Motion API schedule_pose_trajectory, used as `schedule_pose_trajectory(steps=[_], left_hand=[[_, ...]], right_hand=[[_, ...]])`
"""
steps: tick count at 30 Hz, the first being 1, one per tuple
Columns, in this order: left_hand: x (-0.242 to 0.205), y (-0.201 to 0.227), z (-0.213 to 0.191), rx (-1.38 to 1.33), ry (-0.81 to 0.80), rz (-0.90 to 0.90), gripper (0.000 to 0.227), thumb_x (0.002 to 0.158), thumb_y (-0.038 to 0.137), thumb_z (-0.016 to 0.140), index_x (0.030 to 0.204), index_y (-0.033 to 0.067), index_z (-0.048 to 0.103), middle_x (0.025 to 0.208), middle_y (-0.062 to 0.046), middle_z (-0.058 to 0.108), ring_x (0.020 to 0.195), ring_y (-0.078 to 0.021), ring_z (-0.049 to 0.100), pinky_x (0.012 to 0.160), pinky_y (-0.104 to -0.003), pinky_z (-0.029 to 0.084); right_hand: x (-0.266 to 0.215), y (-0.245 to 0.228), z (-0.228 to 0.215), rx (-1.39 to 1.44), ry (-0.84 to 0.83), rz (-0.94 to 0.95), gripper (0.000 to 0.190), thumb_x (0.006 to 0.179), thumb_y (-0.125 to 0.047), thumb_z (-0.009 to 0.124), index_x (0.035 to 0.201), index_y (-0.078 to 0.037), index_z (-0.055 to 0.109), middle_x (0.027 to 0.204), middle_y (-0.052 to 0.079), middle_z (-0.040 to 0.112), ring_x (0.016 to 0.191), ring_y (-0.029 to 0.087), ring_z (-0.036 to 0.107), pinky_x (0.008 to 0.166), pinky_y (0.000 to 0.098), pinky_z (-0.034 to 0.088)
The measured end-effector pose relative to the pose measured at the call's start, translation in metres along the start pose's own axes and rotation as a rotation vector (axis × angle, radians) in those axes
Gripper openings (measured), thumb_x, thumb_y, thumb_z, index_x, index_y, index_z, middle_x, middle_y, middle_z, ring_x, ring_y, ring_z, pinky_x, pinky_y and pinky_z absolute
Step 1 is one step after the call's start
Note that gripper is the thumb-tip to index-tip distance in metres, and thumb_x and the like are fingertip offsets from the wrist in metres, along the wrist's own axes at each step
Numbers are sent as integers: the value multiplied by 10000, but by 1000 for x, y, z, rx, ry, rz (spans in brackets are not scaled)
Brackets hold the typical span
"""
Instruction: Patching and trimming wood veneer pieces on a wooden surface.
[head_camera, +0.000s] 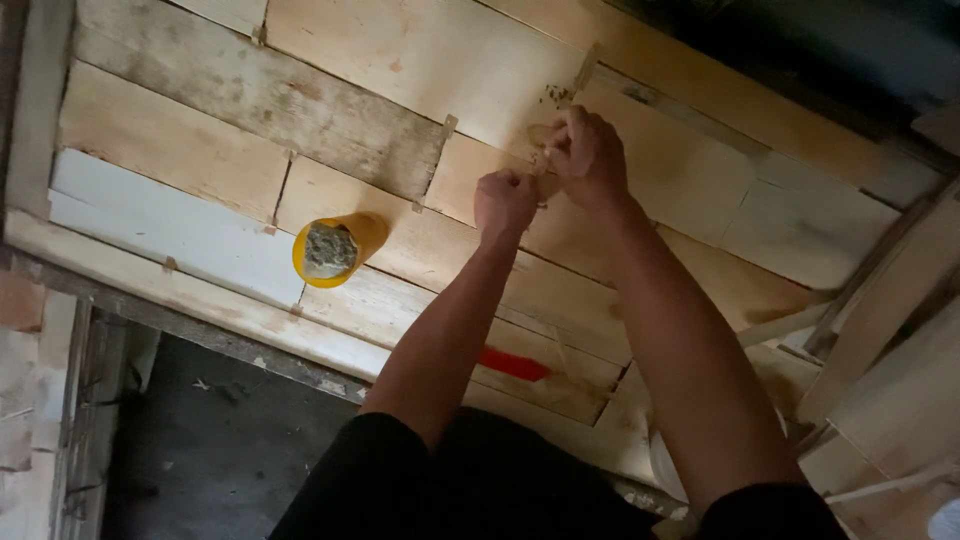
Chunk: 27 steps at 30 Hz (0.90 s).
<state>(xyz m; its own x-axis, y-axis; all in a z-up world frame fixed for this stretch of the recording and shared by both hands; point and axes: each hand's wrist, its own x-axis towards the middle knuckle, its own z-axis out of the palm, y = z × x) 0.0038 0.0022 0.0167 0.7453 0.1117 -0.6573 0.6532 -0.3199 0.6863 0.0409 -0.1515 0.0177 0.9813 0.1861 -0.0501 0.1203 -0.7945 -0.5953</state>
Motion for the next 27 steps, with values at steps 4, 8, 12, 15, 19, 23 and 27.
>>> schedule_pose_trajectory(steps=[4,8,12,15,19,23,27], left_hand=[[-2,2,0,32,23,-20,259,952,279,672,872,67,797,696,-38,775,504,-115,678,508,-314,568],[4,-9,5,79,40,57,258,949,281,677,864,75,808,712,-34,789,542,-103,710,563,-304,586],[7,-13,10,84,57,53,291,962,317,660,882,72,795,731,-53,787,585,-127,734,603,-333,606],[8,-16,15,119,131,78,302,935,353,686,889,73,790,741,-70,779,614,-165,740,615,-357,603],[6,-14,16,137,166,110,322,900,378,720,852,67,789,727,-81,775,629,-198,756,615,-373,599],[0,-2,11,110,160,78,299,898,396,708,850,117,807,711,-57,779,619,-196,759,613,-367,592],[-2,3,9,198,151,0,327,906,419,725,841,107,799,722,-70,766,648,-218,752,626,-384,579]], right_hand=[[-3,-17,-11,48,-29,67,311,924,-102,763,1168,-22,587,1042,165,705,996,360,672,875,503,516],[-4,-13,-7,51,11,24,326,881,-98,784,1129,-17,589,1069,192,693,1007,369,666,864,495,523],[-5,-5,1,32,9,33,344,900,-97,774,1167,0,580,1046,194,689,1000,381,656,875,509,510],[-5,-7,-1,23,5,37,322,898,-97,765,1149,-7,584,1040,189,688,1010,383,647,888,514,507],[-3,-17,-6,7,-11,112,313,879,-110,769,1120,-19,591,1045,197,672,1014,393,628,873,512,507],[-3,-7,0,13,11,47,348,878,-89,771,1154,-6,575,1039,200,664,1013,398,628,876,519,497],[-4,-8,1,-21,4,66,362,867,-83,783,1158,-29,576,1048,195,651,1016,393,621,867,520,492]])
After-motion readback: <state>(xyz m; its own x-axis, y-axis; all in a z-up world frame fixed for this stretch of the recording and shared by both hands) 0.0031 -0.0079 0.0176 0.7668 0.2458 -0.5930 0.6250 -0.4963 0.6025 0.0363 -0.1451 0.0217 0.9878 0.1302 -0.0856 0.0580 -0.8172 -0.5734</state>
